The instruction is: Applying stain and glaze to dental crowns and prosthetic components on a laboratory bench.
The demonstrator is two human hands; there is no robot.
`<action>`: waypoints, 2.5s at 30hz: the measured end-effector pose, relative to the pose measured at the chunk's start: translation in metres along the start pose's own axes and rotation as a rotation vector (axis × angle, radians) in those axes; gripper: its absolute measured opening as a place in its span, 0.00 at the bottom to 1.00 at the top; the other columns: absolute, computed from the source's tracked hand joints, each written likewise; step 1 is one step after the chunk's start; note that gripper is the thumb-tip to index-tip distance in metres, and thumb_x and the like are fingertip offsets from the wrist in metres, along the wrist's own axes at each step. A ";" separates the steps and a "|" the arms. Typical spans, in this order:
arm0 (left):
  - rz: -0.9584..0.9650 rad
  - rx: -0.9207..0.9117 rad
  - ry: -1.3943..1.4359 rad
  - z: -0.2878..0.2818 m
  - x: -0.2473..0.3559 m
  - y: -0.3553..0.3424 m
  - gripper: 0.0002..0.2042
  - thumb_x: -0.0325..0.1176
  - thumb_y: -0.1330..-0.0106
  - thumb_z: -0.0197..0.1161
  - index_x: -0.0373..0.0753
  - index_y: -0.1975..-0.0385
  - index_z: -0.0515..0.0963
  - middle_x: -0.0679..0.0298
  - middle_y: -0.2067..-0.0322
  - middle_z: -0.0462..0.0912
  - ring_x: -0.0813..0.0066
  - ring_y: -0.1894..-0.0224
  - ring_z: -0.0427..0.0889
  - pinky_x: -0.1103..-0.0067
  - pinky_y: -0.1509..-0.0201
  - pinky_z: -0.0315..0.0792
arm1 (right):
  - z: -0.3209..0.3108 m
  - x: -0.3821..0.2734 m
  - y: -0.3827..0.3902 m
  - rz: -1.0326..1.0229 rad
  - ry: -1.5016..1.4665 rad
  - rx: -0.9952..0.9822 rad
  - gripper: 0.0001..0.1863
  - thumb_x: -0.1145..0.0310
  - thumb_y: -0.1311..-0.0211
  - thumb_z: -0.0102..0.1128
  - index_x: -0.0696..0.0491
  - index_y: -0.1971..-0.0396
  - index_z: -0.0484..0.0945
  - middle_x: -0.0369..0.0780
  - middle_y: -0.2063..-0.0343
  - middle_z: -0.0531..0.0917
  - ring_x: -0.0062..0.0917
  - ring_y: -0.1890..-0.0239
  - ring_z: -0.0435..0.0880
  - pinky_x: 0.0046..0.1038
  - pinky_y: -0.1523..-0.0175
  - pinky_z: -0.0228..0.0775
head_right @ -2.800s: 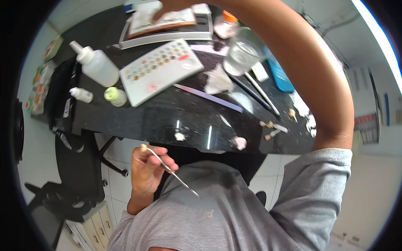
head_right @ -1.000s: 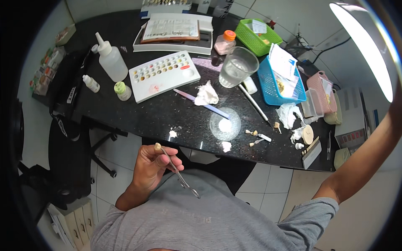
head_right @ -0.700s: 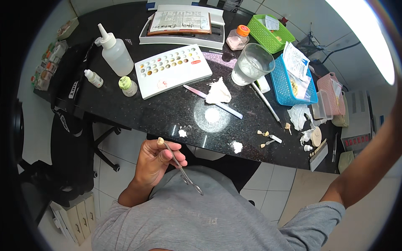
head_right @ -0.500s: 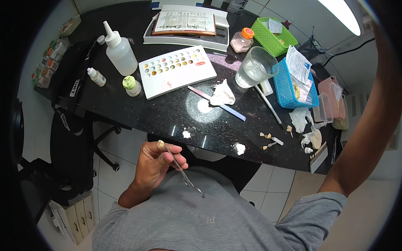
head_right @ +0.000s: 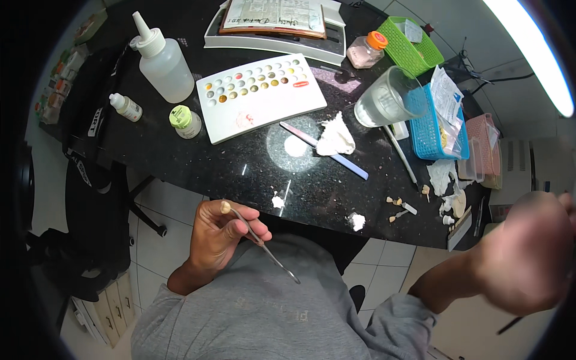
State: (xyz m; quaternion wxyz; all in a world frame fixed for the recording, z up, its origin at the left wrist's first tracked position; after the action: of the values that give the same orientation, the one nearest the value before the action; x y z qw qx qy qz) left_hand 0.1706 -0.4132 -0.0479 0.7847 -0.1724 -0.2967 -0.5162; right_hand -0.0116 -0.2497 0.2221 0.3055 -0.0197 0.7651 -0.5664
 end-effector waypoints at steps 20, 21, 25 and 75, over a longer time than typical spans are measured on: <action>-0.128 -0.086 0.107 -0.010 -0.007 0.002 0.09 0.23 0.37 0.60 0.29 0.59 0.79 0.50 0.60 0.83 0.64 0.55 0.83 0.75 0.50 0.79 | 0.139 0.140 0.072 0.389 0.301 -0.375 0.05 0.78 0.42 0.62 0.64 0.67 0.79 0.39 0.73 0.83 0.17 0.71 0.83 0.17 0.66 0.77; -0.133 -0.088 0.107 -0.010 -0.007 0.002 0.09 0.23 0.37 0.60 0.29 0.59 0.79 0.50 0.60 0.83 0.64 0.55 0.83 0.75 0.50 0.79 | 0.140 0.142 0.074 0.382 0.319 -0.389 0.05 0.78 0.42 0.62 0.63 0.67 0.79 0.39 0.74 0.83 0.17 0.71 0.84 0.17 0.66 0.78; -0.156 -0.101 0.081 -0.011 -0.008 0.002 0.09 0.24 0.37 0.60 0.30 0.59 0.79 0.50 0.61 0.83 0.66 0.56 0.84 0.76 0.50 0.79 | 0.142 0.149 0.079 0.383 0.321 -0.406 0.05 0.77 0.43 0.63 0.63 0.67 0.79 0.40 0.74 0.83 0.18 0.72 0.85 0.18 0.68 0.78; 0.015 0.009 0.032 -0.011 -0.009 0.001 0.09 0.25 0.39 0.63 0.27 0.62 0.78 0.47 0.68 0.84 0.55 0.64 0.85 0.67 0.61 0.83 | 0.067 0.084 0.122 0.262 0.486 -0.519 0.11 0.82 0.54 0.63 0.61 0.67 0.80 0.43 0.76 0.81 0.26 0.76 0.82 0.21 0.72 0.71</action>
State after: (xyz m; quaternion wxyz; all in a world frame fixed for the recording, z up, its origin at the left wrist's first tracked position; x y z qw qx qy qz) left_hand 0.1722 -0.4125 -0.0616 0.7941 -0.1627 -0.2850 -0.5115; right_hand -0.0084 -0.2948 0.0657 0.1699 0.1367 0.9294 -0.2977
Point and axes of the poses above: each hand's wrist, its own y-axis away from the middle knuckle, its own z-axis out of the palm, x = y × z, the point moved 6 cm from there along -y, towards the middle knuckle
